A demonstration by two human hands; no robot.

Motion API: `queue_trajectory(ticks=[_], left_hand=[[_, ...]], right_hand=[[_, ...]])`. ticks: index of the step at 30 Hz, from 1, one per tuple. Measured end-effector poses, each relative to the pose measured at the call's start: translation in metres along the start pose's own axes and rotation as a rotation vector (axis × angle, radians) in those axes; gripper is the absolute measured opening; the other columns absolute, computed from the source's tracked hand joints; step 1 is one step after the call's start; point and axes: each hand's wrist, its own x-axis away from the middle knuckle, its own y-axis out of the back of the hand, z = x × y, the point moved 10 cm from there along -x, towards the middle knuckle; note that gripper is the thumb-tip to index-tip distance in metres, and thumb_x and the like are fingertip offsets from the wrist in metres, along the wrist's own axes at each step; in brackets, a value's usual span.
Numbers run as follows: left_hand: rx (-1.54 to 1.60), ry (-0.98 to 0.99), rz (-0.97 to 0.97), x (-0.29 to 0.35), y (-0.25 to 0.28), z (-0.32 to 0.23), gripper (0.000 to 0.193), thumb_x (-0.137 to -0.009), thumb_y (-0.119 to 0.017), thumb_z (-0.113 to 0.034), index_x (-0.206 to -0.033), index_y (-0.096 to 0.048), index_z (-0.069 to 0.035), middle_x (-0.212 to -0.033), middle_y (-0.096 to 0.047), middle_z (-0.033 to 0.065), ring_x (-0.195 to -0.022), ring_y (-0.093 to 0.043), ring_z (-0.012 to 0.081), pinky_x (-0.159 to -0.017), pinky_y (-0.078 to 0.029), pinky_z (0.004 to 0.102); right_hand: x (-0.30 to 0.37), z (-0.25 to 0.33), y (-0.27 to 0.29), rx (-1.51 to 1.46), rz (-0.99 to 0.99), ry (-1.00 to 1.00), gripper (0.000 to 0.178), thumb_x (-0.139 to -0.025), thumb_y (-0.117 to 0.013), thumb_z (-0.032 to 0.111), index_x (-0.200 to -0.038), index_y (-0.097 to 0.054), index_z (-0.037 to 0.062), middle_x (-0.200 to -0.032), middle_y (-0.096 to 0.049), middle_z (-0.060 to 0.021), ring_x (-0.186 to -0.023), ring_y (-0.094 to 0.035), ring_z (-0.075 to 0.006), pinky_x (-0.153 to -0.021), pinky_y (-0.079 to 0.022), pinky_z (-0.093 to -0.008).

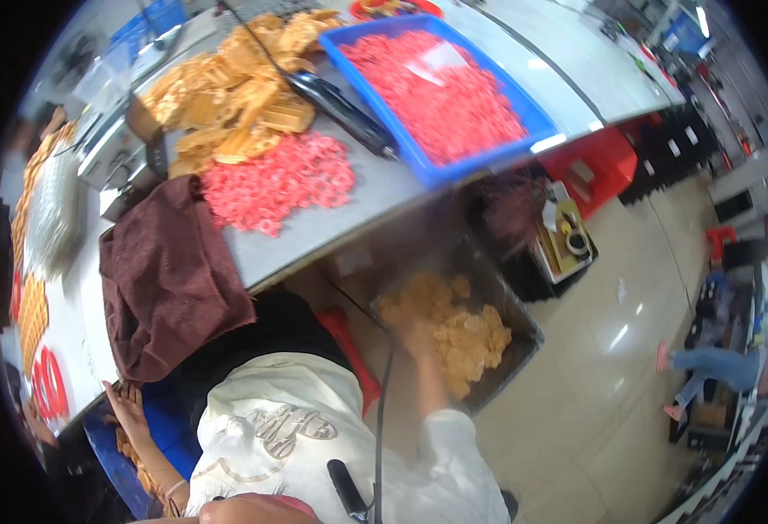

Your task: The person is assembling small electronic components, specifically inserting small gears and motors into a plastic housing and using an electric screwdriver.

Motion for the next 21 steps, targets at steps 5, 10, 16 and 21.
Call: queue_trajectory(ticks=[5, 10, 16, 21], left_hand=[[-0.028, -0.094, -0.002, 0.016, 0.005, 0.013, 0.041, -0.097, -0.048, -0.056, -0.08, -0.047, -0.019, -0.062, -0.039, -0.0064, -0.053, -0.04, 0.0068, -0.049, -0.03, 0.0219], [-0.387, -0.077, -0.244, 0.026, 0.053, 0.052, 0.041, -0.102, -0.044, -0.047, -0.073, -0.042, -0.017, -0.058, -0.032, -0.0063, -0.047, -0.03, 0.0051, -0.042, -0.022, 0.0227], [-1.271, -0.631, -0.462, 0.051, 0.116, 0.075, 0.032, -0.104, -0.041, -0.021, -0.118, -0.055, 0.005, -0.078, -0.059, 0.0184, -0.072, -0.06, 0.0345, -0.071, -0.049, 0.0387], [-1.419, -0.613, -0.144, 0.1, 0.037, 0.049, 0.029, -0.099, -0.045, -0.006, -0.126, -0.053, 0.001, -0.107, -0.059, 0.0215, -0.104, -0.057, 0.0387, -0.091, -0.045, 0.0399]], right_hand=[[0.002, 0.079, 0.082, 0.046, -0.356, 0.224, 0.015, -0.09, -0.058, 0.005, -0.102, -0.065, -0.0007, -0.079, -0.068, -0.0114, -0.075, -0.067, -0.022, -0.067, -0.049, -0.0329], [-0.004, 0.162, 0.124, 0.014, -0.525, 0.399, 0.012, -0.094, -0.055, 0.005, -0.099, -0.064, -0.0013, -0.067, -0.059, -0.0066, -0.059, -0.051, -0.0116, -0.055, -0.041, -0.0282], [0.026, 0.25, 0.149, -0.172, -0.834, 0.678, 0.014, -0.097, -0.053, 0.005, -0.104, -0.062, -0.0035, -0.079, -0.057, 0.0007, -0.064, -0.043, -0.0051, -0.056, -0.034, -0.0215], [0.024, 0.263, 0.161, -0.328, -0.885, 0.746, 0.015, -0.097, -0.05, 0.002, -0.106, -0.061, -0.0022, -0.082, -0.054, 0.0014, -0.061, -0.036, -0.005, -0.054, -0.029, -0.021]])
